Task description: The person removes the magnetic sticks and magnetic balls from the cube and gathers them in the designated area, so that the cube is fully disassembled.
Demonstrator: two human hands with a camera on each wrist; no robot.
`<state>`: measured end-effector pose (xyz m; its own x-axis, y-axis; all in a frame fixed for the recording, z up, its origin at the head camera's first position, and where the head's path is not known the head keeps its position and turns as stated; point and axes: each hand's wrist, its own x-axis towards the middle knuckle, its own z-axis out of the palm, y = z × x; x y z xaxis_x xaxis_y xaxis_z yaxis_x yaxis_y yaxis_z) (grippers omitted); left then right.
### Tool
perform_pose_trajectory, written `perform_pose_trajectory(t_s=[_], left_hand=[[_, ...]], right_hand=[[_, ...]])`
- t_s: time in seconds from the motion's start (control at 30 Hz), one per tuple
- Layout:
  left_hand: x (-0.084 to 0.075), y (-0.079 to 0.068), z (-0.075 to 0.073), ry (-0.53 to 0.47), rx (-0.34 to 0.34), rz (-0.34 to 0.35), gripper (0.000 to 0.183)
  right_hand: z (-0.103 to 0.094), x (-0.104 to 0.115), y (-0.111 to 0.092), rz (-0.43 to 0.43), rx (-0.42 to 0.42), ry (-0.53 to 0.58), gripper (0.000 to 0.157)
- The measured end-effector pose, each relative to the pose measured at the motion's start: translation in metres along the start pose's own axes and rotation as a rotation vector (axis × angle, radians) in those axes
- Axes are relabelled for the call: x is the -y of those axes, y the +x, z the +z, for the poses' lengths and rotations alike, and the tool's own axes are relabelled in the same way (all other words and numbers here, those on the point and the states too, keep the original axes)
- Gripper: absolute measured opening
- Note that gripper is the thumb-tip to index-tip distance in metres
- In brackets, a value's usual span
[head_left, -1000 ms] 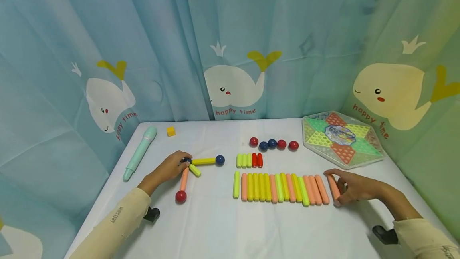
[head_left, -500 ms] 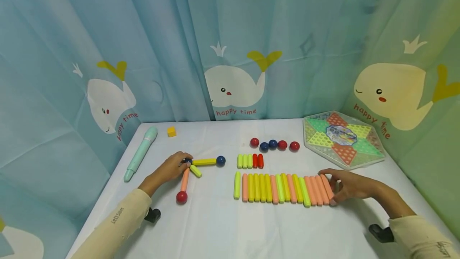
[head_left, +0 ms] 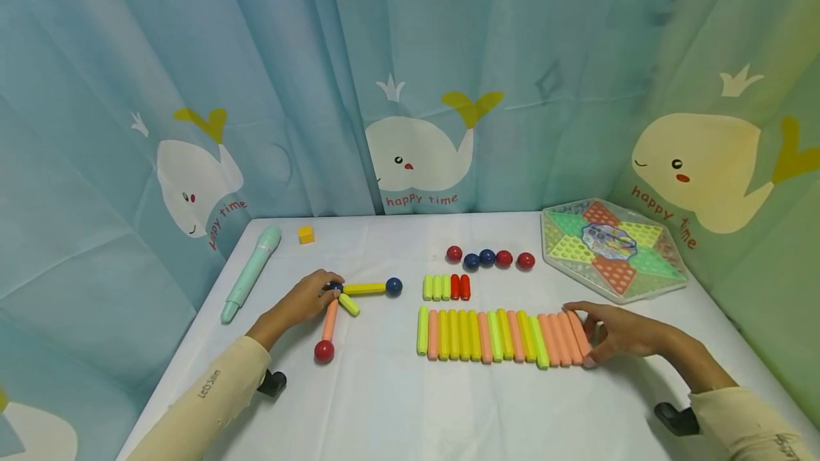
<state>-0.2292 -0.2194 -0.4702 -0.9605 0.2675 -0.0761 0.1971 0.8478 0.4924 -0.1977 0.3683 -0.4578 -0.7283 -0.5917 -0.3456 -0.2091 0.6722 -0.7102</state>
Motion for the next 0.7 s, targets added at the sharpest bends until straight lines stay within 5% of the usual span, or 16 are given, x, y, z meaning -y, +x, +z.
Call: perform_pose_trajectory(t_s=[0.7], left_hand=[[0.001, 0.001, 0.001, -0.002, -0.003, 0.014, 0.029]], right_hand=[[0.009, 0.013, 0.009, -0.016, -0.011, -0.014, 0.094]])
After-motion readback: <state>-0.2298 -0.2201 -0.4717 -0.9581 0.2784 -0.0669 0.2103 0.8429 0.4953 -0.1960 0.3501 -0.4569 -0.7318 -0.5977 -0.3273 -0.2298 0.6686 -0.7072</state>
